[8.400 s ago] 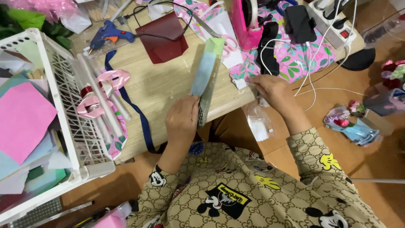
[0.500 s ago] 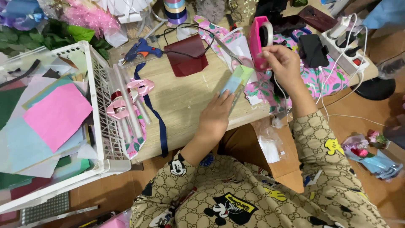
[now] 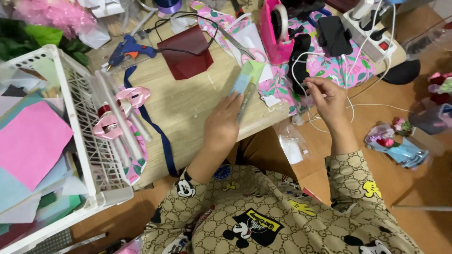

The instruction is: The person wraps a rectangular box with light green paper, folding the edges and securing them with clear tape. They then apply a decorative black ribbon with gold patterns around the wrapped box.

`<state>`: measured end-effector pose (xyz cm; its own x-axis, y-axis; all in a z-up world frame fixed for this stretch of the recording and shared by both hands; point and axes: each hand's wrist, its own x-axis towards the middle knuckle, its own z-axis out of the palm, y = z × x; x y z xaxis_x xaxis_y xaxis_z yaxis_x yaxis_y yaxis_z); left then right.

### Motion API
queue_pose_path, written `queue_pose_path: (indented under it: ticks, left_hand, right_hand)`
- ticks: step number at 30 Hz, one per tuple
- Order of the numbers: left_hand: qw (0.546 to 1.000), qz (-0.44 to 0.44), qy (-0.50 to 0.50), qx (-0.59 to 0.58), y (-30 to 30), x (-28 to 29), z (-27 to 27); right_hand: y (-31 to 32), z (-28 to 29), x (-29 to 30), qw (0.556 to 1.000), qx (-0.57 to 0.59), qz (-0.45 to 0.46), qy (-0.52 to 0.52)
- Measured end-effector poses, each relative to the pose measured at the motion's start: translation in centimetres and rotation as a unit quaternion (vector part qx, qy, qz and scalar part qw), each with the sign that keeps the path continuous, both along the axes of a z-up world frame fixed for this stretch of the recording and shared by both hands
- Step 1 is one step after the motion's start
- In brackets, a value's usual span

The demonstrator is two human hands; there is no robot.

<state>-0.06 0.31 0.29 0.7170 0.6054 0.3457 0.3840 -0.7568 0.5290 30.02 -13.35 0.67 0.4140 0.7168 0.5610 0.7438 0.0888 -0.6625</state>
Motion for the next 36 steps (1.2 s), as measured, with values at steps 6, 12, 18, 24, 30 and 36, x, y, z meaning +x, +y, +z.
queue_pose_path:
  ticks: [6,12,18,24,30,36]
  left_hand:
    - [0.999,-0.015,-0.034,-0.008,-0.5,-0.4,1.3]
    - [0.999,-0.008,-0.042,0.013,-0.8,-0.4,1.6]
    - [0.999,0.001,-0.037,0.029,-1.0,-0.5,1.6]
    - [0.996,0.012,-0.038,0.074,-1.7,-0.6,2.8]
    - [0.995,0.013,-0.051,0.089,-1.6,-0.6,2.5]
    - [0.995,0.021,-0.038,0.084,-1.7,-0.4,2.0]
  right_hand:
    - [-0.1,-1.8,-1.4,0.974,-0.027,-0.012,-0.226]
    - [0.6,-1.7,-4.2,0.954,-0.005,0.003,-0.300]
    - [0.0,-3.4,-5.1,0.952,-0.027,0.022,-0.303]
    - [-0.8,-3.4,-5.2,0.957,-0.066,0.038,-0.281]
    - [0.2,-5.2,-3.8,0.961,-0.057,0.011,-0.269]
    - [2.1,-7.8,-3.5,0.944,-0.039,-0.070,-0.320]
